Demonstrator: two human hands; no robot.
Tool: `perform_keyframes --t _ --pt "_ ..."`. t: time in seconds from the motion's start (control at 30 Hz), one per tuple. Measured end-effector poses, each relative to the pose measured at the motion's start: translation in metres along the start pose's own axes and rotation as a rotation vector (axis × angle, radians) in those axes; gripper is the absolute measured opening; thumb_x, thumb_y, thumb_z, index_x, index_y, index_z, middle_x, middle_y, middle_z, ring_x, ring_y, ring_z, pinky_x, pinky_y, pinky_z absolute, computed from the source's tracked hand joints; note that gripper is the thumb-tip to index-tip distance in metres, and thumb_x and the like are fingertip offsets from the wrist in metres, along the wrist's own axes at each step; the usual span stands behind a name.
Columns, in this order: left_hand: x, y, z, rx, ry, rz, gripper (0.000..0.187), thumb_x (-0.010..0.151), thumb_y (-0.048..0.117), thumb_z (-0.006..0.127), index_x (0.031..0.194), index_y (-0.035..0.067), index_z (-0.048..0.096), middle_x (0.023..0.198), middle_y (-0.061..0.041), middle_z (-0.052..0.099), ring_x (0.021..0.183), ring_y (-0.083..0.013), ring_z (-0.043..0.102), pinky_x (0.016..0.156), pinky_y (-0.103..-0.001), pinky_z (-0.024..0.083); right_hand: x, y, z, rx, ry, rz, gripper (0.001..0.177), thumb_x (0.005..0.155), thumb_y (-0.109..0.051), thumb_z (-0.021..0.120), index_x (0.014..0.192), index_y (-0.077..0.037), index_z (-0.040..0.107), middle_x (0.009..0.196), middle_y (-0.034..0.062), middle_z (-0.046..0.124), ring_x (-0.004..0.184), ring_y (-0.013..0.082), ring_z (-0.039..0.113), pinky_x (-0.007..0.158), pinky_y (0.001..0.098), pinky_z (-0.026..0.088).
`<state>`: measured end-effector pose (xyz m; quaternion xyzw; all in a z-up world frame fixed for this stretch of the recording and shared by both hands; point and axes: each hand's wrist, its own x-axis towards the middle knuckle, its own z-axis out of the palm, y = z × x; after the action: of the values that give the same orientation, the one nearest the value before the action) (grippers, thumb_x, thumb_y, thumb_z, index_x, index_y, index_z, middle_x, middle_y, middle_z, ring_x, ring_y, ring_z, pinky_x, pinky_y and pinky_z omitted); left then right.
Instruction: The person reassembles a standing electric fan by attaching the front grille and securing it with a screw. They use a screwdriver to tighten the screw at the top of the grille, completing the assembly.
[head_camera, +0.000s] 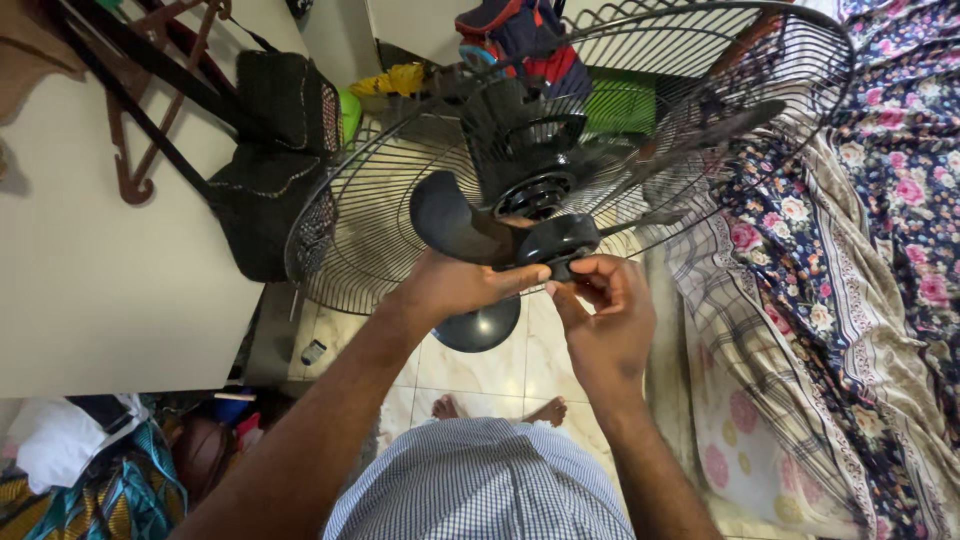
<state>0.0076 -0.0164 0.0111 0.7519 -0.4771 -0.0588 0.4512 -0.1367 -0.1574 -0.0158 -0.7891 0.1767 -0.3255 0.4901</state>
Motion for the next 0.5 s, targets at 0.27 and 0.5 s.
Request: perform_keyframes --t 0.27,0.5 --pt "-0.007 -0.002 0.007 0.023 -0.025 -0.132 0.047 0.084 0.044 0.079 0.117 0.013 0.071 0.094 -0.009 0.077 0.086 -0.0252 0.074 0.077 -0.039 0.057 0.003 0.022 -0.014 0.784 -0.087 0.542 0.016 0.093 -0.009 0.072 0.102 -0.003 0.060 0.099 0.0077 0.065 0.092 0.0174 0.069 0.090 0.0353 0.061" --pt "-0.005 -0.004 0.007 0.014 -0.020 0.013 0.044 0.089 0.041 0.077 0.117 0.008 0.070 0.100 -0.011 0.075 0.093 -0.0274 0.073 0.081 -0.039 0.056 0.007 0.003 -0.011 0.819 -0.096 0.712 0.016 0.091 -0.011 0.071 0.101 -0.003 0.062 0.100 0.0131 0.070 0.087 0.0211 0.073 0.086 0.0342 0.062"
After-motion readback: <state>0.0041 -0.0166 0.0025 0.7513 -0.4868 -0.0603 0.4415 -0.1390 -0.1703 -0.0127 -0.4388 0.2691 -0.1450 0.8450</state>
